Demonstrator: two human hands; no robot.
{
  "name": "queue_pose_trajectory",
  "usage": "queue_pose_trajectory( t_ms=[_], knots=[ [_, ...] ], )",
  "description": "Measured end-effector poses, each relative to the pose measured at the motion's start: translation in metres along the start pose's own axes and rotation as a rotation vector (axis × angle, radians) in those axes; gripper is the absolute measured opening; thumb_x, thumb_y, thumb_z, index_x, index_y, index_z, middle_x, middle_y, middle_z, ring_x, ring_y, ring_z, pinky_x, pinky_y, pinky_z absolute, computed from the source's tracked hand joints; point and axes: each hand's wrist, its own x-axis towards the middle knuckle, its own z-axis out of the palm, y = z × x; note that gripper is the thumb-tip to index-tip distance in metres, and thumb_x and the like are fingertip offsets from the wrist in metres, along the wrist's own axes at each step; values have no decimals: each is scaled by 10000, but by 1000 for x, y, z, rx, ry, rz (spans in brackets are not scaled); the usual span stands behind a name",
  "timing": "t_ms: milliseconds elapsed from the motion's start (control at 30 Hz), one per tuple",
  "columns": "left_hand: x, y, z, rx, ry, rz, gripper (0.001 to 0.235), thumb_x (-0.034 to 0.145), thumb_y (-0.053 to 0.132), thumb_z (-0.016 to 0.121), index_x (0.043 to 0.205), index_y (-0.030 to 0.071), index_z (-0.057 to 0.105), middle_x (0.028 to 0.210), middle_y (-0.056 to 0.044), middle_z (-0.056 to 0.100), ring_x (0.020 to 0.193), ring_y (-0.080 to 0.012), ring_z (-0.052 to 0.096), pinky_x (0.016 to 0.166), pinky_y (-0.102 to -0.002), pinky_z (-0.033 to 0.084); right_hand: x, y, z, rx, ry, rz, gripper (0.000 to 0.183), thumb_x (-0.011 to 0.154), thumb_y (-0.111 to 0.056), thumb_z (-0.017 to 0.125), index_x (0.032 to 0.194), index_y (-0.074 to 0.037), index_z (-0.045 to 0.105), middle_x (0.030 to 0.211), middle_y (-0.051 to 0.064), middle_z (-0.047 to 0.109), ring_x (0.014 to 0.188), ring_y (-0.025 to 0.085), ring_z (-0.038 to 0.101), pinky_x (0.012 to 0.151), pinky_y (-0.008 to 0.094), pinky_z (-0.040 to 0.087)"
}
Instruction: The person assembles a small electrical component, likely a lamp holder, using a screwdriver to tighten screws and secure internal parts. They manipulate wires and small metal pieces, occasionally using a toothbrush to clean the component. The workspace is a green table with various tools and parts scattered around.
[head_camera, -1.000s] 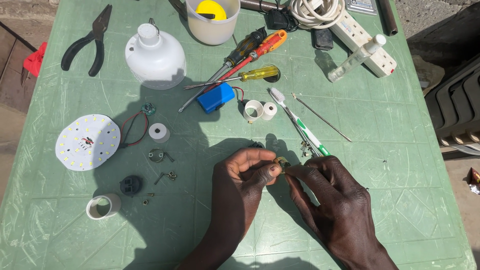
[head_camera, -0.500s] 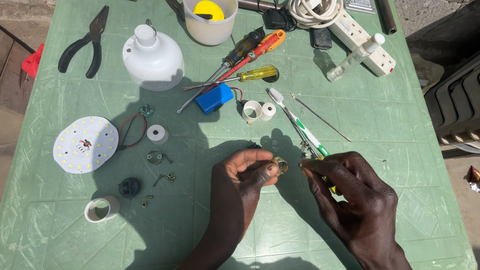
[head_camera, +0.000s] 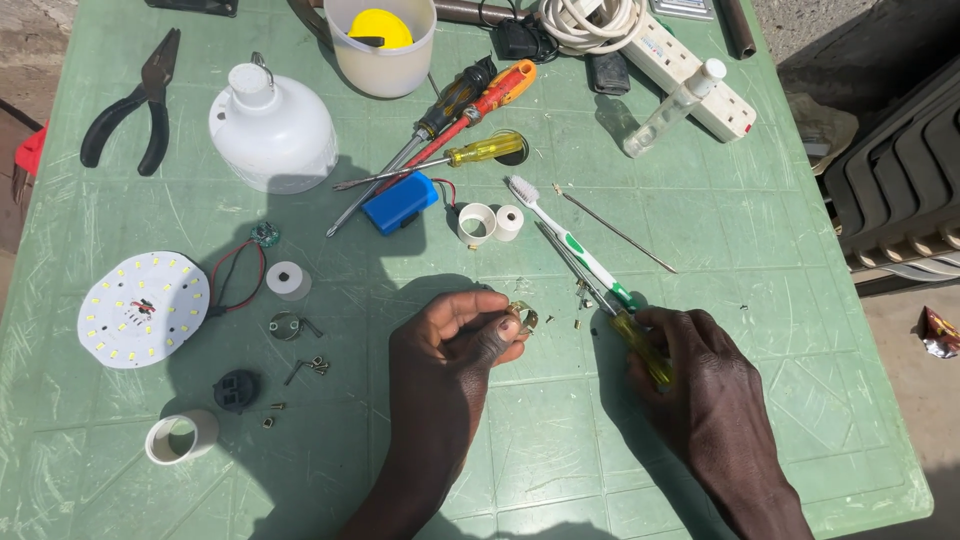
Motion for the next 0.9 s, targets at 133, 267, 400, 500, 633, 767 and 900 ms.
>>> queue_pose_trajectory(
  t_ms=[133, 267, 400, 500, 633, 767, 900],
  knots=[
    [2, 0, 0, 8, 3, -1, 278, 797, 52, 778, 1060, -37, 762, 933, -185, 824, 846, -276, 819, 803, -449, 713, -8, -6, -39, 233, 169, -64, 294, 862, -211, 630, 1142, -159, 705, 1035, 51, 653, 462, 195, 568, 419, 326, 446],
    [0, -7, -3, -18, -32, 39, 255, 796, 84, 792, 1032, -8, 763, 900, -148, 804, 838, -252, 798, 782, -449, 699, -6, 19, -54, 705, 150, 76, 278, 919, 83, 584, 1150, 50, 735, 999, 167, 687, 729, 224, 626, 674, 304, 508],
    [2, -5, 0, 43, -31, 67, 218, 807, 81, 795, 1013, 19, 760, 887, -127, 811, 824, -225, 803, 785, -423, 710, -8, 60, -35, 1033, 203, 219, 278, 991, 128, 478, 1210, 127, 650, 1074, 262, 662, 735, 310, 532, 764, 351, 465],
    [-1, 1, 1, 78, -19, 43, 229, 810, 90, 788, 1022, 7, 766, 913, -127, 814, 821, -216, 797, 778, -398, 703, -12, 43, -36, 878, 220, 245, 270, 961, 93, 541, 1181, 92, 698, 976, 218, 667, 727, 289, 599, 781, 372, 530],
    [-5, 10, 5, 138, -1, 13, 219, 818, 79, 779, 1026, 10, 770, 924, -137, 835, 829, -211, 814, 788, -377, 719, -18, 22, -27, 843, 257, 184, 294, 952, -85, 685, 1209, 56, 697, 1047, 175, 724, 825, 229, 704, 870, 310, 597],
    [-6, 13, 5, 175, 19, -2, 252, 812, 92, 781, 1048, 5, 775, 966, -147, 837, 856, -228, 821, 801, -374, 732, -19, 8, -9, 620, 327, -94, 216, 839, 11, 793, 1046, -18, 739, 1086, 107, 756, 1060, 205, 709, 914, 293, 562],
    [-6, 15, 7, 230, 30, -22, 301, 809, 113, 779, 1083, -11, 773, 947, -164, 848, 870, -243, 841, 802, -380, 743, -16, 1, 2, 387, 322, -177, 210, 825, -130, 827, 1033, -140, 799, 1154, 39, 716, 1120, 205, 640, 907, 331, 515]
  ],
)
